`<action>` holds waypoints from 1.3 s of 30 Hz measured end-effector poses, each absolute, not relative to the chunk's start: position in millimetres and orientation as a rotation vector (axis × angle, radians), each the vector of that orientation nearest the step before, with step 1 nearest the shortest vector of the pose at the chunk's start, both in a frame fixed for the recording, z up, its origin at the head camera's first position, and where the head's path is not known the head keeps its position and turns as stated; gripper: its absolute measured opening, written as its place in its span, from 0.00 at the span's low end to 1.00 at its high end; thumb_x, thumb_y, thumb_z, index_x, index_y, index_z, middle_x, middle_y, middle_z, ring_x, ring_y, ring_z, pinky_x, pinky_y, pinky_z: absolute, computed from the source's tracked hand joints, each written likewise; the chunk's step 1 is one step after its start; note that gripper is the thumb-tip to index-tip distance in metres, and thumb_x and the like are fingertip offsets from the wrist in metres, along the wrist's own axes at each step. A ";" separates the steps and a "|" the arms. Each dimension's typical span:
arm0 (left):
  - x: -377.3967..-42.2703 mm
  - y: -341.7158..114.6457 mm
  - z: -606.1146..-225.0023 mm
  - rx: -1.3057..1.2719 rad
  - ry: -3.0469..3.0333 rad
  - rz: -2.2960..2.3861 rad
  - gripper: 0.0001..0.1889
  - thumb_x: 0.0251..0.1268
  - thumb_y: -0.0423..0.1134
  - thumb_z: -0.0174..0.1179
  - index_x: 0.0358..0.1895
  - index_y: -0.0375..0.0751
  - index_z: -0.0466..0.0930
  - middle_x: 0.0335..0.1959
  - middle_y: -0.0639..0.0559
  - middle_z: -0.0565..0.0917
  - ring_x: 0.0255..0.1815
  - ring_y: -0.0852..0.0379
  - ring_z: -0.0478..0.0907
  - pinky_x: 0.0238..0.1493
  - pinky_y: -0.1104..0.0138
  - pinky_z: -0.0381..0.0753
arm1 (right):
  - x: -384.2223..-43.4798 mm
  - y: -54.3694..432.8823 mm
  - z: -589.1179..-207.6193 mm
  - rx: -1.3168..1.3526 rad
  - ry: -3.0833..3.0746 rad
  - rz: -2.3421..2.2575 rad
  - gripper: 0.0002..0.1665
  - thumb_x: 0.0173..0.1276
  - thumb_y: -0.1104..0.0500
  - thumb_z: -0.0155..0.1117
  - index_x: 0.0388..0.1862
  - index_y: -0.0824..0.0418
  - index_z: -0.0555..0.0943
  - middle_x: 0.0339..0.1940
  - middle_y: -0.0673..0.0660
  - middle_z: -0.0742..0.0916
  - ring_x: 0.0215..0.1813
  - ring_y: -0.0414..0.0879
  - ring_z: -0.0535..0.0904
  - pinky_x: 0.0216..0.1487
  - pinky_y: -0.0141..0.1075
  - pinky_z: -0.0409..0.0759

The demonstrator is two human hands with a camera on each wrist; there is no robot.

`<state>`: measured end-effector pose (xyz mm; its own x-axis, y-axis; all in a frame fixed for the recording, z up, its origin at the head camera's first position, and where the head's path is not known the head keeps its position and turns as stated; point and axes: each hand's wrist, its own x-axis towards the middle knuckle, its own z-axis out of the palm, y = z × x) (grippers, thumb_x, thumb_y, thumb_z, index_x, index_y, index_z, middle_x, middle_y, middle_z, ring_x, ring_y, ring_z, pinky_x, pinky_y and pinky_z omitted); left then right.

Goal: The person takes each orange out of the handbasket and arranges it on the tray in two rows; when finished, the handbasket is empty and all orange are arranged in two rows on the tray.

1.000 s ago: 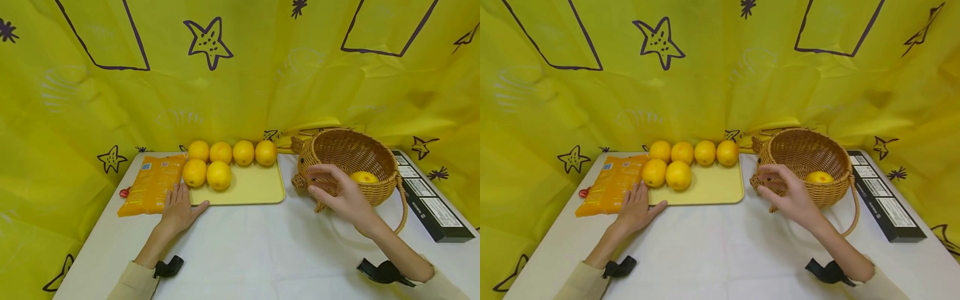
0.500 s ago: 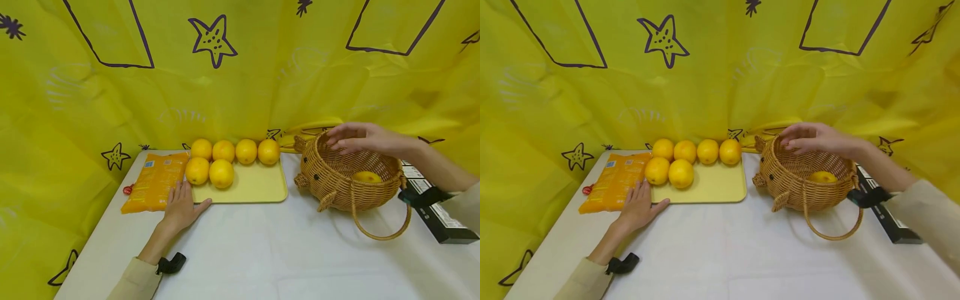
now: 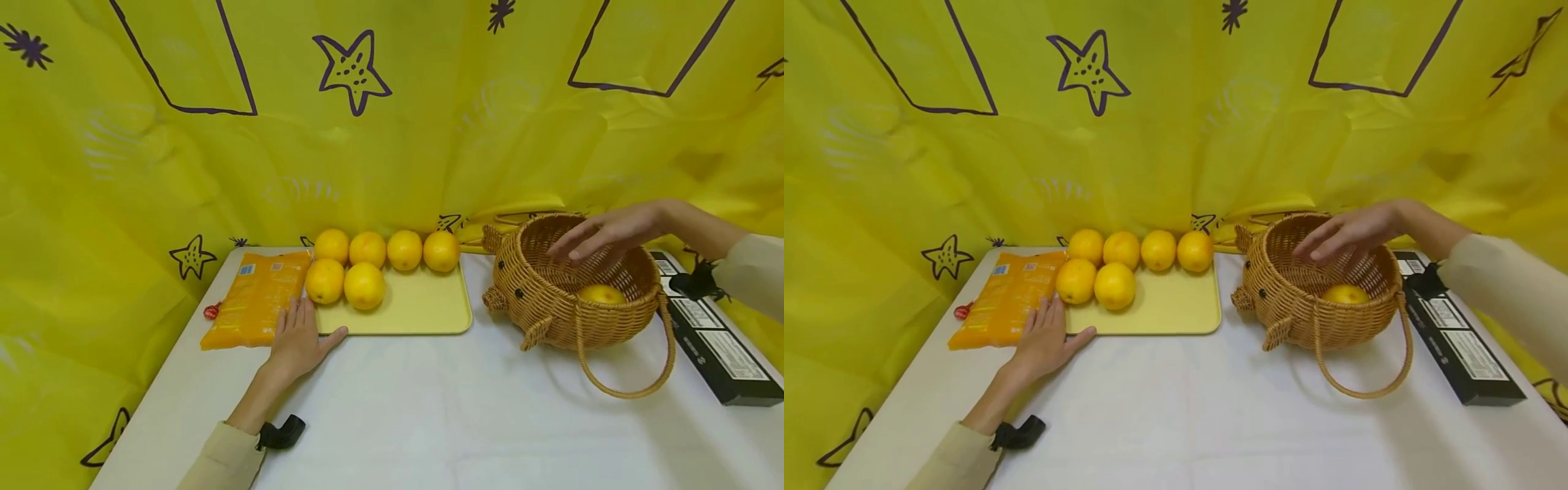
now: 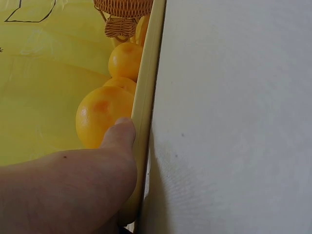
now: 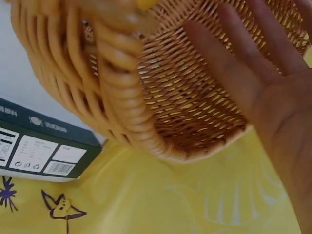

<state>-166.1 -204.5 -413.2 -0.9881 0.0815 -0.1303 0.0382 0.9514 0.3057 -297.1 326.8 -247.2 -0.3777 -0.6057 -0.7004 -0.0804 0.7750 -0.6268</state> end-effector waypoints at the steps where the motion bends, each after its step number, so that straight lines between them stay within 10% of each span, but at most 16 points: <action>1: -165.6 -204.4 -414.4 0.091 2.961 0.461 0.56 0.66 0.69 0.47 0.75 0.23 0.35 0.78 0.30 0.41 0.80 0.34 0.32 0.78 0.43 0.32 | -298.5 327.6 -248.8 -0.493 1.877 -0.621 0.34 0.79 0.53 0.43 0.78 0.62 0.52 0.78 0.72 0.52 0.77 0.70 0.52 0.66 0.58 0.72; 8: -163.9 -203.5 -416.4 0.083 2.951 0.460 0.56 0.65 0.69 0.47 0.75 0.24 0.36 0.78 0.30 0.41 0.80 0.35 0.33 0.78 0.43 0.32 | -302.9 333.9 -256.9 -0.321 1.750 -0.628 0.36 0.78 0.51 0.45 0.79 0.58 0.48 0.79 0.69 0.41 0.77 0.74 0.34 0.61 0.63 0.73; 39: -167.0 -207.0 -416.6 0.084 2.973 0.442 0.56 0.65 0.69 0.47 0.75 0.24 0.37 0.78 0.30 0.43 0.80 0.35 0.34 0.78 0.43 0.34 | -324.7 315.9 -280.6 -0.207 1.618 -0.559 0.32 0.79 0.50 0.45 0.77 0.59 0.57 0.77 0.74 0.40 0.74 0.77 0.29 0.55 0.72 0.70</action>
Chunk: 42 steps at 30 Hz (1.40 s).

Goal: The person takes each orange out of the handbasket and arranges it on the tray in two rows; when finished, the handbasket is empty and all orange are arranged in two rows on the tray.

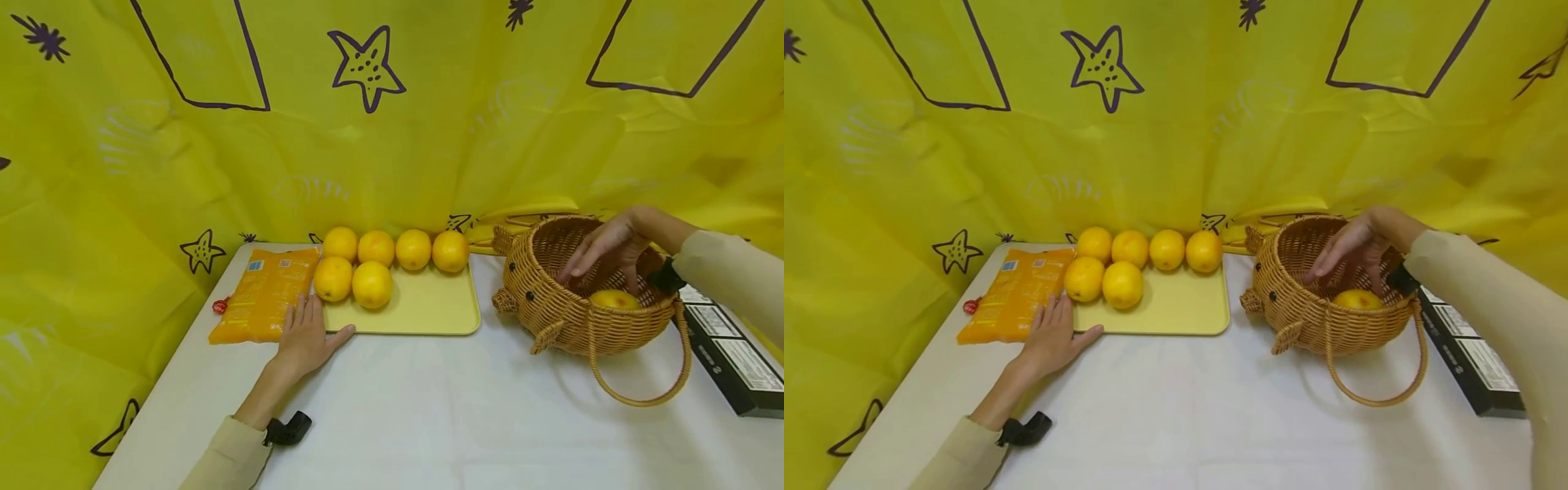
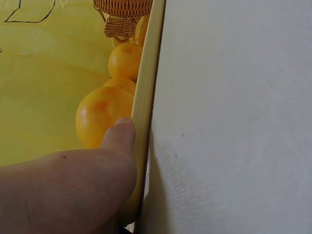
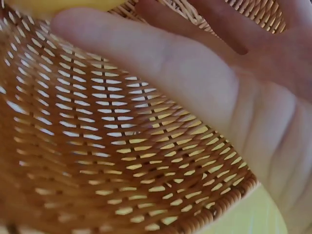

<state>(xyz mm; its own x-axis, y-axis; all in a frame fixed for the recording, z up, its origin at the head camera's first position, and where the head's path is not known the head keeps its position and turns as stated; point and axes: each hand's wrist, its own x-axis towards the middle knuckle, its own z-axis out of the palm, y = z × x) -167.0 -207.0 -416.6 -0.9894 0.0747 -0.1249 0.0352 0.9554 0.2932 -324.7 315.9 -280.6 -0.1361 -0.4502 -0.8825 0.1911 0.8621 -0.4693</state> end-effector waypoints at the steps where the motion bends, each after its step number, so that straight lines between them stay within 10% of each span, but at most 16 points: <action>1: -167.2 -206.8 -416.4 0.086 2.974 0.437 0.56 0.65 0.70 0.47 0.75 0.24 0.37 0.78 0.30 0.43 0.80 0.35 0.34 0.78 0.43 0.34 | -325.0 315.8 -281.4 -0.208 1.610 -0.565 0.32 0.79 0.51 0.45 0.77 0.59 0.57 0.77 0.74 0.38 0.74 0.78 0.27 0.55 0.72 0.69; 17: -167.4 -208.8 -411.2 0.068 2.970 0.421 0.56 0.66 0.69 0.46 0.75 0.24 0.37 0.78 0.30 0.43 0.80 0.35 0.34 0.78 0.43 0.33 | -330.8 309.0 -276.5 -0.329 1.596 -0.675 0.36 0.81 0.52 0.39 0.80 0.57 0.41 0.79 0.69 0.36 0.78 0.70 0.34 0.65 0.59 0.72; 25: -167.5 -205.9 -414.3 0.072 2.968 0.427 0.56 0.65 0.69 0.47 0.75 0.24 0.37 0.78 0.30 0.43 0.80 0.35 0.33 0.78 0.43 0.34 | -320.0 302.5 -292.7 -0.213 1.573 -0.676 0.42 0.78 0.52 0.47 0.79 0.63 0.40 0.79 0.73 0.47 0.78 0.71 0.43 0.61 0.68 0.69; 36: -166.4 -202.9 -411.7 0.076 2.961 0.421 0.55 0.66 0.69 0.46 0.75 0.24 0.36 0.78 0.30 0.43 0.80 0.36 0.33 0.78 0.43 0.34 | -322.5 283.6 -309.3 -0.282 1.420 -0.702 0.24 0.77 0.60 0.47 0.70 0.55 0.67 0.64 0.56 0.78 0.57 0.44 0.79 0.47 0.34 0.83; 42: -167.4 -204.1 -413.8 0.071 2.970 0.416 0.55 0.66 0.69 0.47 0.75 0.25 0.36 0.78 0.31 0.43 0.80 0.36 0.33 0.78 0.44 0.33 | -323.0 279.4 -312.6 -0.251 1.466 -0.686 0.28 0.75 0.60 0.51 0.72 0.61 0.62 0.62 0.56 0.78 0.51 0.43 0.82 0.46 0.31 0.84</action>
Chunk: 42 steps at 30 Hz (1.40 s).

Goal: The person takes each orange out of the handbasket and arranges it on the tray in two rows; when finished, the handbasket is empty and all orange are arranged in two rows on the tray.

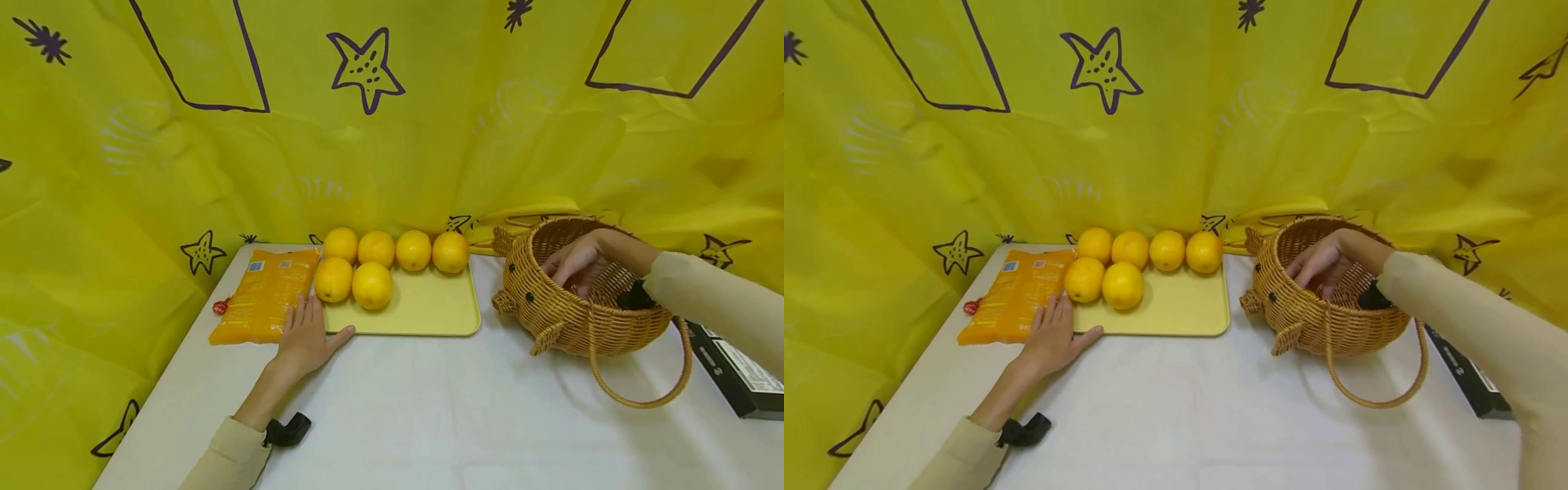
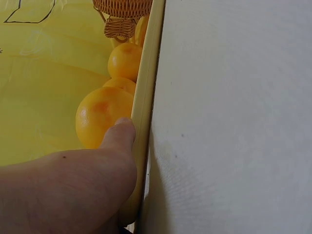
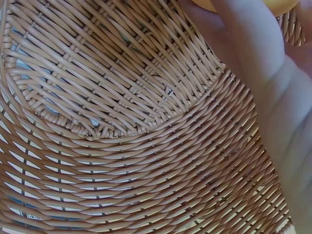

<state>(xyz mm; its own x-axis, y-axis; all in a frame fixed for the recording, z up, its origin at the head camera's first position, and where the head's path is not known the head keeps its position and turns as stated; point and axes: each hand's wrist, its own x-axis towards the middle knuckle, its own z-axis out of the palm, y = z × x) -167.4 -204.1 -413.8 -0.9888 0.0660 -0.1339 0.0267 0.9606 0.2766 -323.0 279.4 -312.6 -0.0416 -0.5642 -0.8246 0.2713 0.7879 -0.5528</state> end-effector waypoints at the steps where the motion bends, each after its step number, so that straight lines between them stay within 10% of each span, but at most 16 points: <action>1: -167.3 -204.2 -414.1 0.070 2.970 0.418 0.55 0.66 0.69 0.47 0.75 0.25 0.36 0.78 0.31 0.43 0.80 0.36 0.33 0.78 0.44 0.33 | -323.1 279.6 -313.1 -0.249 1.473 -0.685 0.30 0.75 0.60 0.52 0.73 0.62 0.61 0.63 0.56 0.77 0.51 0.43 0.81 0.46 0.31 0.84; 12: -166.1 -205.2 -414.9 0.075 2.990 0.419 0.55 0.65 0.68 0.48 0.75 0.24 0.38 0.78 0.30 0.45 0.80 0.35 0.35 0.78 0.43 0.35 | -324.7 285.6 -311.2 -0.294 1.554 -0.704 0.39 0.73 0.61 0.54 0.78 0.62 0.50 0.69 0.58 0.72 0.54 0.48 0.82 0.49 0.36 0.85; 29: -167.3 -204.3 -413.5 0.077 2.975 0.423 0.56 0.66 0.69 0.47 0.75 0.23 0.36 0.78 0.29 0.43 0.80 0.34 0.34 0.78 0.43 0.34 | -307.9 339.9 -250.7 -0.629 1.977 -1.037 0.32 0.77 0.66 0.45 0.73 0.38 0.62 0.59 0.45 0.73 0.54 0.46 0.82 0.53 0.46 0.84; 42: -167.2 -204.8 -415.4 0.072 2.979 0.430 0.56 0.66 0.69 0.47 0.75 0.23 0.37 0.78 0.29 0.44 0.80 0.34 0.34 0.78 0.42 0.34 | -224.0 322.2 -263.6 -0.914 1.236 -2.147 0.34 0.72 0.78 0.35 0.75 0.60 0.59 0.69 0.60 0.72 0.65 0.57 0.77 0.57 0.51 0.78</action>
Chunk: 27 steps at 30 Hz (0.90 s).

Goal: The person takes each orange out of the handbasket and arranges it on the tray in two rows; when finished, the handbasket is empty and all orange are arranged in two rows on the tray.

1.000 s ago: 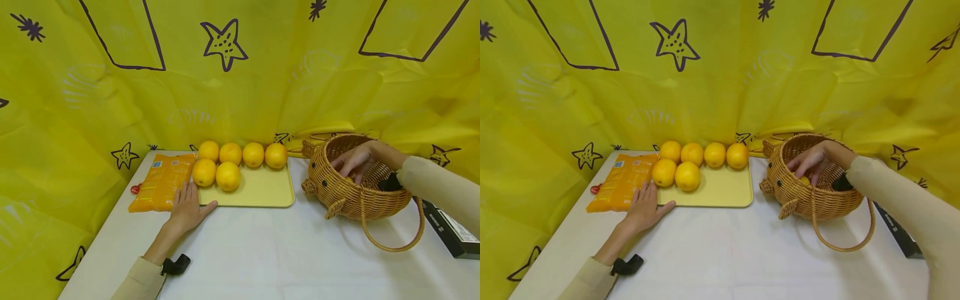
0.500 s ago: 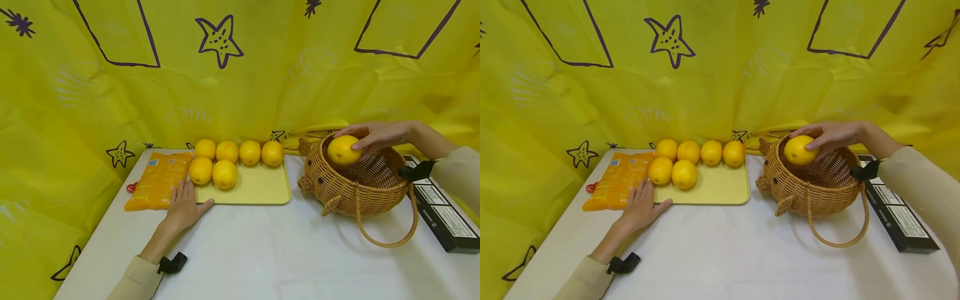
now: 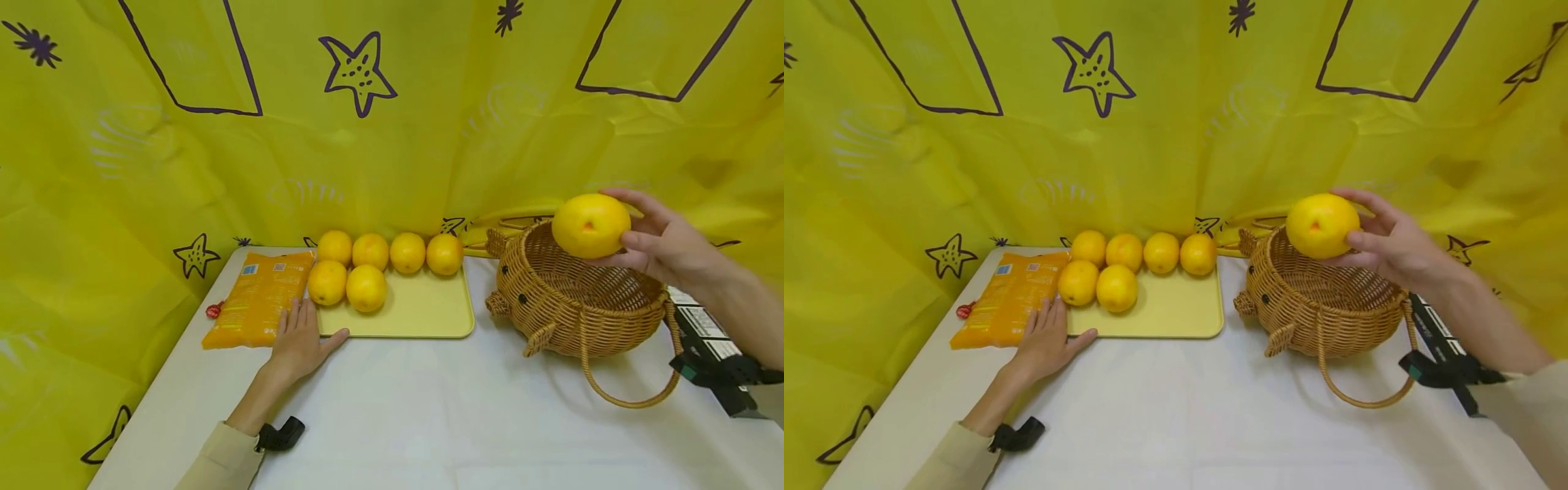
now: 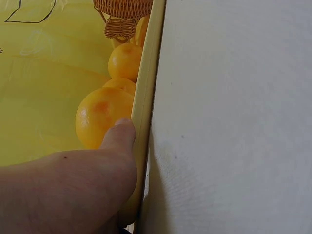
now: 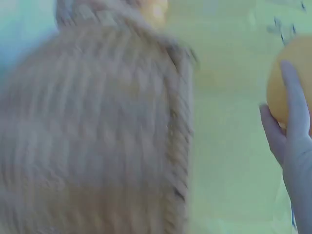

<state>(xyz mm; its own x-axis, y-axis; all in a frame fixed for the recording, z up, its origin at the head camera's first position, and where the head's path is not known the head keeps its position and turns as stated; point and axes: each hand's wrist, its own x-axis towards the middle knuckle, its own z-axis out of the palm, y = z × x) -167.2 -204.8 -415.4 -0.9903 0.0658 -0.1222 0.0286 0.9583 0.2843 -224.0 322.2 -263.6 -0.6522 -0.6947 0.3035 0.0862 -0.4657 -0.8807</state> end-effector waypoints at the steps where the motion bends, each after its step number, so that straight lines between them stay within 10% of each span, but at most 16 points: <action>1: -167.3 -204.8 -415.7 0.074 2.980 0.428 0.56 0.65 0.69 0.47 0.75 0.23 0.37 0.78 0.29 0.44 0.80 0.34 0.34 0.78 0.42 0.34 | -217.2 317.3 -267.9 -0.920 1.182 -2.183 0.34 0.72 0.78 0.35 0.75 0.60 0.59 0.69 0.60 0.71 0.66 0.57 0.77 0.58 0.52 0.77; 12: -167.2 -204.6 -415.5 0.084 2.983 0.415 0.55 0.66 0.69 0.47 0.75 0.23 0.38 0.78 0.29 0.44 0.80 0.34 0.34 0.78 0.42 0.34 | -195.9 275.1 -296.4 -0.863 1.416 -2.330 0.32 0.71 0.64 0.53 0.73 0.56 0.59 0.68 0.57 0.69 0.63 0.51 0.78 0.51 0.49 0.84; 27: -167.7 -204.8 -417.3 0.072 2.969 0.432 0.56 0.66 0.69 0.47 0.75 0.24 0.36 0.78 0.30 0.43 0.80 0.35 0.33 0.78 0.43 0.33 | -177.0 208.0 -289.5 -0.882 2.076 -1.959 0.39 0.68 0.76 0.53 0.75 0.53 0.61 0.65 0.50 0.72 0.55 0.40 0.81 0.44 0.38 0.86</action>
